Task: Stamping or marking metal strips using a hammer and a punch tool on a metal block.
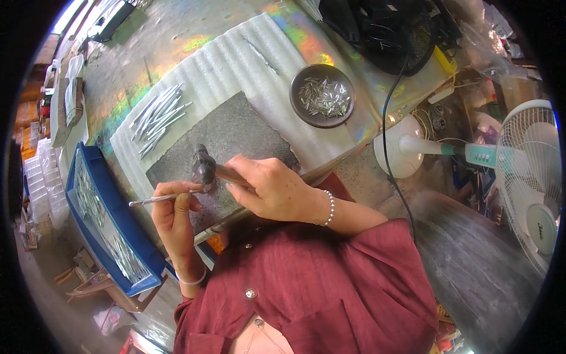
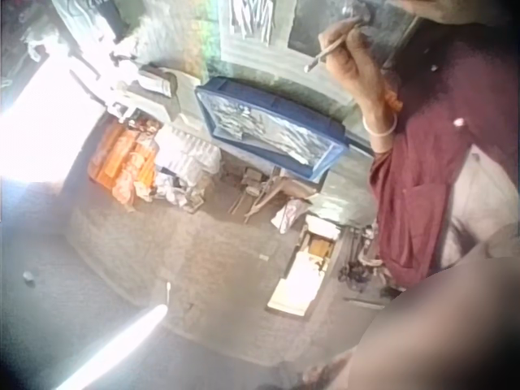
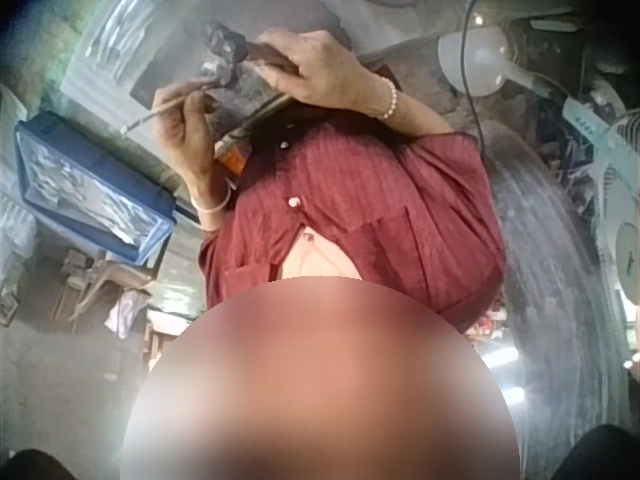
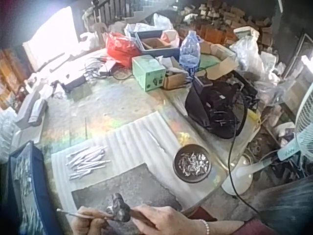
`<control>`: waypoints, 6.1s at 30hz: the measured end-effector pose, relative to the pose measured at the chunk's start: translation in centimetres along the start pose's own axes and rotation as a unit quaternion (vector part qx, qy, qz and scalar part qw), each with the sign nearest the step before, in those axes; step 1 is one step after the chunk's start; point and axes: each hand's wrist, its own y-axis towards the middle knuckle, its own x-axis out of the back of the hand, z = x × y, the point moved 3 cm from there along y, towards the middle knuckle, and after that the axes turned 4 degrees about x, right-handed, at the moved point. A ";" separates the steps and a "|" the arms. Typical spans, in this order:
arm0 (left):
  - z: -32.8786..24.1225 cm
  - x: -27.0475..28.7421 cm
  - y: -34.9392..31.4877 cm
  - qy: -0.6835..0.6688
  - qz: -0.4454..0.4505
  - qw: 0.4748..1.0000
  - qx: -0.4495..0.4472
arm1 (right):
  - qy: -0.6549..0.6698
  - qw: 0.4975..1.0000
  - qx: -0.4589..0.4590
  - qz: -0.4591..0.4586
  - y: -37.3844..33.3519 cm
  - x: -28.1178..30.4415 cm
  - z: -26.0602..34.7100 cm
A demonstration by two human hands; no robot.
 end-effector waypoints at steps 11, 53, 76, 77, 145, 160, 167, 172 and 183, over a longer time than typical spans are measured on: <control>0.0 0.2 -0.1 -0.013 0.009 1.000 -0.004 | 0.022 0.999 -0.024 0.022 0.1 -0.1 0.4; -0.5 -0.7 0.2 0.194 -0.028 0.968 -0.159 | -0.023 0.999 -0.045 0.003 0.0 -0.6 0.6; -0.9 -1.1 0.0 0.321 0.072 0.900 -0.284 | -0.084 0.960 0.207 0.168 5.6 -1.4 9.4; -0.9 -1.0 0.0 0.318 0.069 0.901 -0.286 | -0.090 0.961 0.196 0.175 5.7 -1.4 9.3; -2.0 2.9 -0.4 -0.441 0.106 0.885 0.102 | -0.274 0.958 0.032 0.083 2.3 2.9 7.3; -1.5 2.9 -0.1 -0.340 0.075 0.930 0.113 | -0.207 0.975 -0.031 0.075 1.9 1.3 2.8; 0.0 1.1 0.5 -0.120 0.061 0.990 0.026 | 0.026 0.987 -0.146 0.059 1.0 2.4 3.8; 0.6 0.4 1.0 -0.043 0.044 0.998 -0.025 | 0.066 0.984 -0.143 0.088 0.4 2.4 3.9; 0.6 0.3 0.9 0.069 0.042 0.993 -0.087 | -0.007 0.988 -0.123 0.092 0.6 3.0 4.5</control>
